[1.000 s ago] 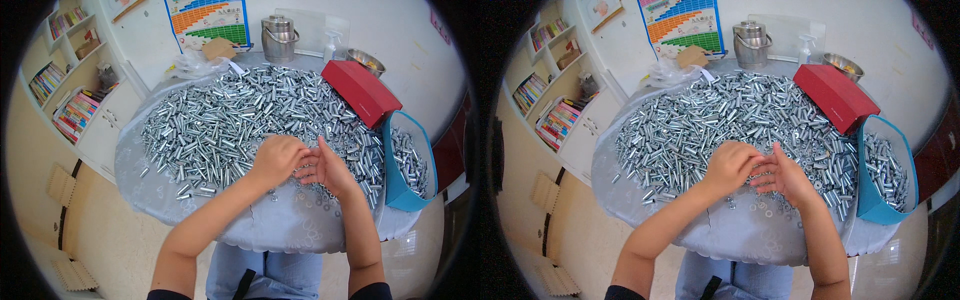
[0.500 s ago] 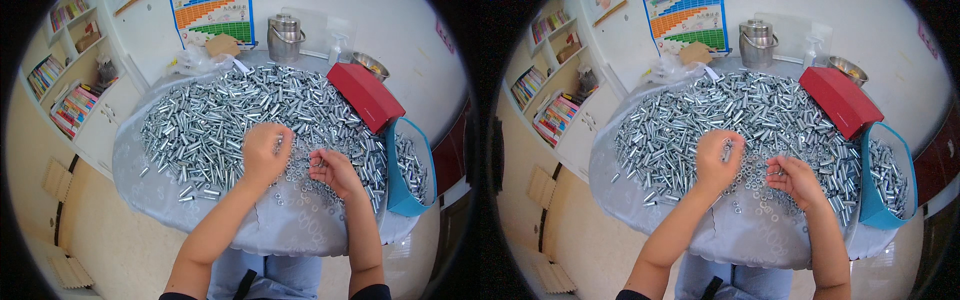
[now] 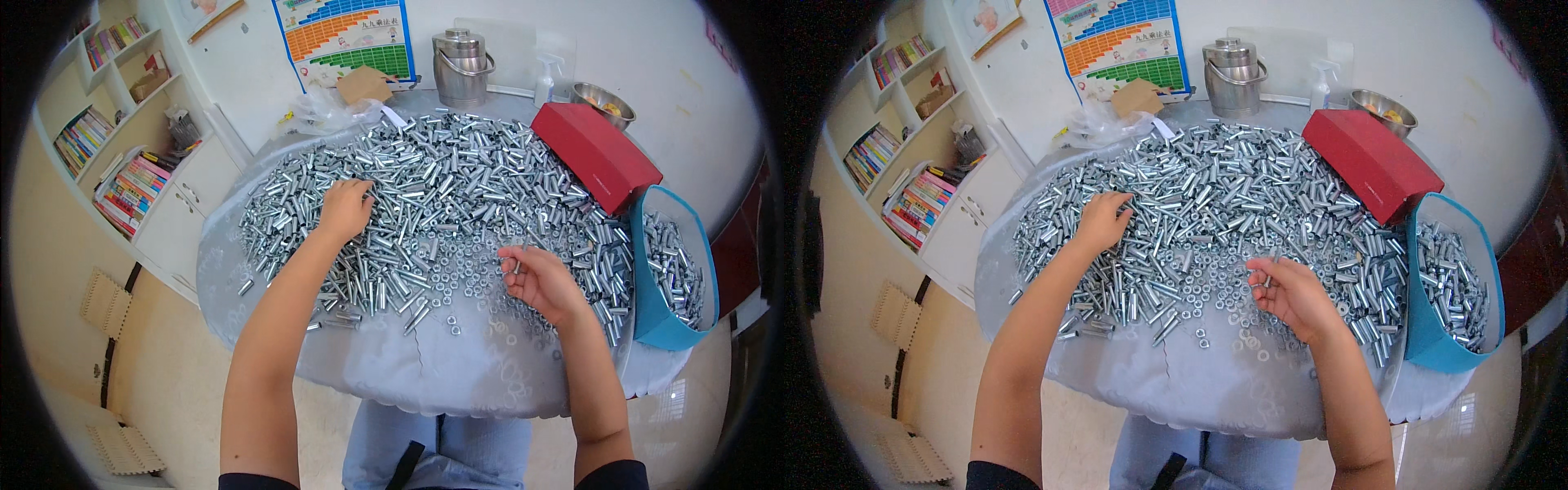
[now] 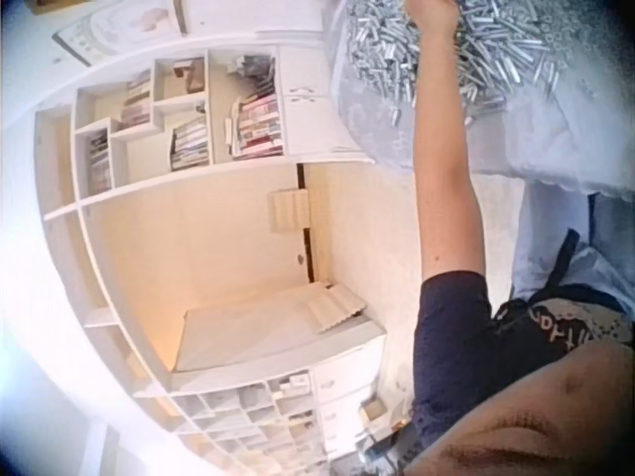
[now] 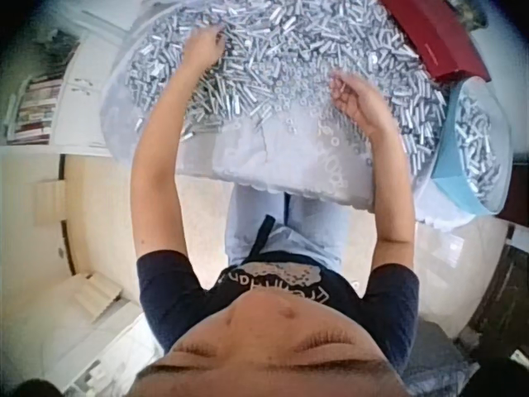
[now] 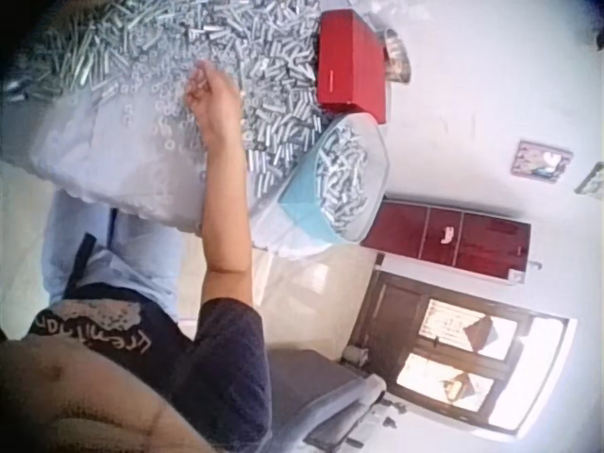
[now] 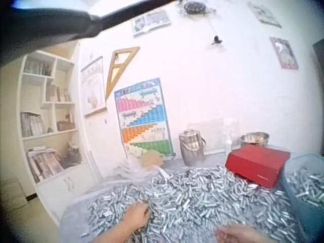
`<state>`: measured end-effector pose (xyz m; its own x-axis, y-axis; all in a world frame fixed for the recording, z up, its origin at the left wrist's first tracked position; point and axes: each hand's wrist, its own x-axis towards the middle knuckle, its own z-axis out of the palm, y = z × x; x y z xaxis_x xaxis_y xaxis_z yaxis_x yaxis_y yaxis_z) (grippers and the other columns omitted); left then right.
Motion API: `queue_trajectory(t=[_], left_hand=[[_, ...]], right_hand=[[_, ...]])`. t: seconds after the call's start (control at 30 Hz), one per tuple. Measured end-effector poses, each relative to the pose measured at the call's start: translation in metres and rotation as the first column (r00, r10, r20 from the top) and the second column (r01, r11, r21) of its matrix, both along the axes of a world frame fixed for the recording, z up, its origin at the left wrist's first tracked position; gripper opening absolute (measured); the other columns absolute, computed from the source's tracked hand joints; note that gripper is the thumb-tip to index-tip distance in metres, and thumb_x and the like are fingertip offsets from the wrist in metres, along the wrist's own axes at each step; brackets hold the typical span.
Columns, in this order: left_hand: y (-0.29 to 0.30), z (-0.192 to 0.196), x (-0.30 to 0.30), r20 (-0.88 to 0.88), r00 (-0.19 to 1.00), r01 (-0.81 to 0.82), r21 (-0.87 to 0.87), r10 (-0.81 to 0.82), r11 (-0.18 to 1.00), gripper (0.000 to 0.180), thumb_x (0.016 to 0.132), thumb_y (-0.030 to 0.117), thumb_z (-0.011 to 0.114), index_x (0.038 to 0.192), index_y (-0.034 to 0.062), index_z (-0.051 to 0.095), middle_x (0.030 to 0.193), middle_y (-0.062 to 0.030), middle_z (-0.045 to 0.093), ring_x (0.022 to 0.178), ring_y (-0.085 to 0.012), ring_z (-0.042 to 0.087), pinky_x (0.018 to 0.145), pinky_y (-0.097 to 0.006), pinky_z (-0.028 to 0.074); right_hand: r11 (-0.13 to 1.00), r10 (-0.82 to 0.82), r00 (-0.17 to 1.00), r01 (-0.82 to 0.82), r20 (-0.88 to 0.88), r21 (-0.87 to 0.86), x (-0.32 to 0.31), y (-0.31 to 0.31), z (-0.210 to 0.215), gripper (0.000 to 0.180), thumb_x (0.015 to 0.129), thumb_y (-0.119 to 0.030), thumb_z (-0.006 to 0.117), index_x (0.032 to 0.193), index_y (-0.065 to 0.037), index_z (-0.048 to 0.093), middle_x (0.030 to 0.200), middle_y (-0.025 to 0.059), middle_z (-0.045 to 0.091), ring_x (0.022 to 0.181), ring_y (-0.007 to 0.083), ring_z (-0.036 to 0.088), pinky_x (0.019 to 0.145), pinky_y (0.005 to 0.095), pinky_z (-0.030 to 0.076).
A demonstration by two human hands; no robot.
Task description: The person sits at a table covered with a large pile of metal bolts and washers. They repeatedly pick up a bolt and a washer, slide the washer onto the bolt, and place the assembled unit into a blue container on the right. The person continues this repetitive assembly process throughout the video.
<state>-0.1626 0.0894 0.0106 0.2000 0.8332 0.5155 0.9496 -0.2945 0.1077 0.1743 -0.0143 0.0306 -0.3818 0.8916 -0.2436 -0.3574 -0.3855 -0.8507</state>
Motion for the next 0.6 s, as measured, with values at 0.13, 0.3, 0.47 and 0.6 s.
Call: queue_trajectory(t=[0.13,0.3,0.47,0.6], left_hand=[[0.001,-0.001,0.007,-0.057,0.996,-0.075,-0.029,0.073,0.997,0.023,0.074,0.014,0.063,0.095,0.0066,0.059,0.094,-0.007,0.058,0.094,-0.0256,0.05,0.083,-0.038,0.039],[-0.002,0.015,0.0,-0.189,0.982,-0.013,-0.128,-0.011,0.992,0.017,0.073,0.014,0.064,0.087,0.0077,0.056,0.092,-0.0063,0.06,0.091,-0.0255,0.052,0.079,-0.039,0.04],[-0.01,0.026,0.003,-0.148,0.989,-0.02,-0.185,-0.008,0.982,0.02,0.074,0.012,0.063,0.092,0.0086,0.056,0.085,-0.0067,0.062,0.09,-0.026,0.054,0.078,-0.038,0.041],[-0.008,0.023,-0.006,-0.028,1.0,0.006,-0.084,-0.009,0.996,0.023,0.074,0.011,0.063,0.095,0.0072,0.056,0.084,-0.0073,0.063,0.086,-0.0263,0.056,0.076,-0.038,0.043]], right_hand=[[1.0,0.012,1.0,-0.012,0.012,0.003,0.0,0.0,-0.001,0.022,0.088,-0.018,0.05,0.099,0.0,0.056,0.081,0.003,0.056,0.067,0.0106,0.052,0.062,0.0233,0.044],[1.0,0.0,1.0,0.001,-0.02,0.014,0.004,0.0,-0.001,0.022,0.088,-0.018,0.05,0.098,0.0,0.056,0.08,0.0032,0.056,0.068,0.011,0.053,0.062,0.0233,0.044],[1.0,0.003,1.0,-0.003,-0.006,0.031,0.003,0.0,-0.001,0.021,0.087,-0.018,0.05,0.096,0.0,0.057,0.08,0.0035,0.056,0.068,0.0113,0.053,0.062,0.0233,0.044],[1.0,-0.003,1.0,0.003,-0.012,0.018,0.004,0.001,-0.002,0.021,0.087,-0.018,0.052,0.096,-0.001,0.057,0.08,0.0035,0.056,0.067,0.0113,0.053,0.061,0.0232,0.044]])
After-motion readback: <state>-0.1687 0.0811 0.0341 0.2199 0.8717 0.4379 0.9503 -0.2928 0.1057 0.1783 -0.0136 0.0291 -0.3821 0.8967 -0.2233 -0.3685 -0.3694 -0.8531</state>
